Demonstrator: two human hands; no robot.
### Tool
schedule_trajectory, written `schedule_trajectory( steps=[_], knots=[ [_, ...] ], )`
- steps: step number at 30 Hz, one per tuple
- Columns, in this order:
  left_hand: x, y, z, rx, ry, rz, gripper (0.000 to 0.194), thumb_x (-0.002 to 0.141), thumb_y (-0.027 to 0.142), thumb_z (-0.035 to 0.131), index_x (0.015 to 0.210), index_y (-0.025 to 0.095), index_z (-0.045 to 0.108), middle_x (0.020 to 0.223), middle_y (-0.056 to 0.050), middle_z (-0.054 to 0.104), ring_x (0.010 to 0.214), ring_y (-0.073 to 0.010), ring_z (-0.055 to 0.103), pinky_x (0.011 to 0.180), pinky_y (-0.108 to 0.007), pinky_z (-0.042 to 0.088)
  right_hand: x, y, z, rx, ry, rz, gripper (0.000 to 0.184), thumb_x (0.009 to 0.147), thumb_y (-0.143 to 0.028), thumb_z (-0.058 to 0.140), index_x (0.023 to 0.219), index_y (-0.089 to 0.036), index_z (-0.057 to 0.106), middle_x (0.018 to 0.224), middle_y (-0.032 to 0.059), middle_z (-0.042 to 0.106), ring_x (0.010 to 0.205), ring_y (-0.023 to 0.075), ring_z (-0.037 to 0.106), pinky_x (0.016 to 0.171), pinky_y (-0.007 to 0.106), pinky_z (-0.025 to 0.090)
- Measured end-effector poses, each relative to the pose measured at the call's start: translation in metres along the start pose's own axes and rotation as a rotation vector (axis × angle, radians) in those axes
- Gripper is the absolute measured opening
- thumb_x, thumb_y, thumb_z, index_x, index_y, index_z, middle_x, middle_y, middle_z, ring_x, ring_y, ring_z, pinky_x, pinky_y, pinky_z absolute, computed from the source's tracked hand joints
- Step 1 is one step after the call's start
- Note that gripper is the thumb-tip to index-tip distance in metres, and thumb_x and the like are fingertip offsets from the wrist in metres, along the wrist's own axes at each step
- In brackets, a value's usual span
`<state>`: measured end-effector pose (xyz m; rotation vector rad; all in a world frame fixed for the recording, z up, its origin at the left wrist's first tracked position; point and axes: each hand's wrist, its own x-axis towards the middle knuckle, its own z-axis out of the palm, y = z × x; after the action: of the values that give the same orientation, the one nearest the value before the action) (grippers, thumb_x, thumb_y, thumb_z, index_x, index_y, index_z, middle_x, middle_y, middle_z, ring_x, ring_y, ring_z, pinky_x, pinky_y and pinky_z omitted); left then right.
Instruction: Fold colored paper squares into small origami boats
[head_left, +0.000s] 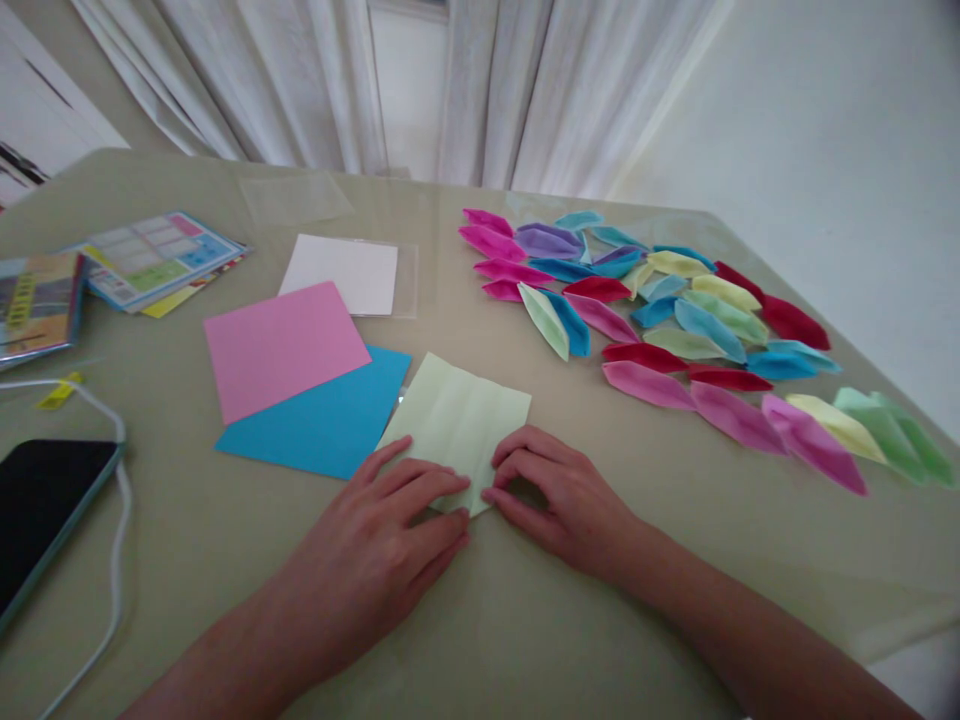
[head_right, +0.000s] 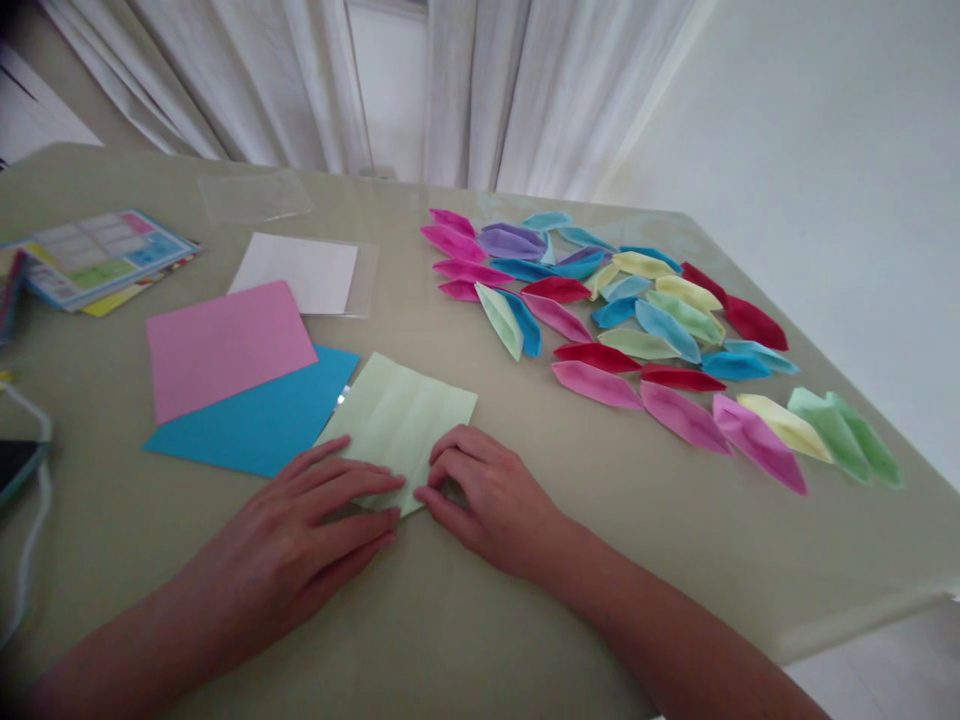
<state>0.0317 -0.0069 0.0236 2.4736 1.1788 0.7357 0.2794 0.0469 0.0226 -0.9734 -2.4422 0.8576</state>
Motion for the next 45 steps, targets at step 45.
schedule_trajectory(
  steps=[45],
  knots=[
    [-0.001, 0.01, -0.007, 0.192, -0.113, 0.102, 0.026, 0.108, 0.03, 0.052, 0.108, 0.018, 0.075, 0.12, -0.009, 0.074, 0.11, -0.0286, 0.069, 0.101, -0.05, 0.058, 0.004, -0.007, 0.002, -0.131, 0.02, 0.095, 0.009, 0.099, -0.026, 0.07, 0.101, -0.022, 0.062, 0.106, 0.0074, 0.066, 0.101, 0.0262, 0.058, 0.093, 0.043, 0.042]
  ],
)
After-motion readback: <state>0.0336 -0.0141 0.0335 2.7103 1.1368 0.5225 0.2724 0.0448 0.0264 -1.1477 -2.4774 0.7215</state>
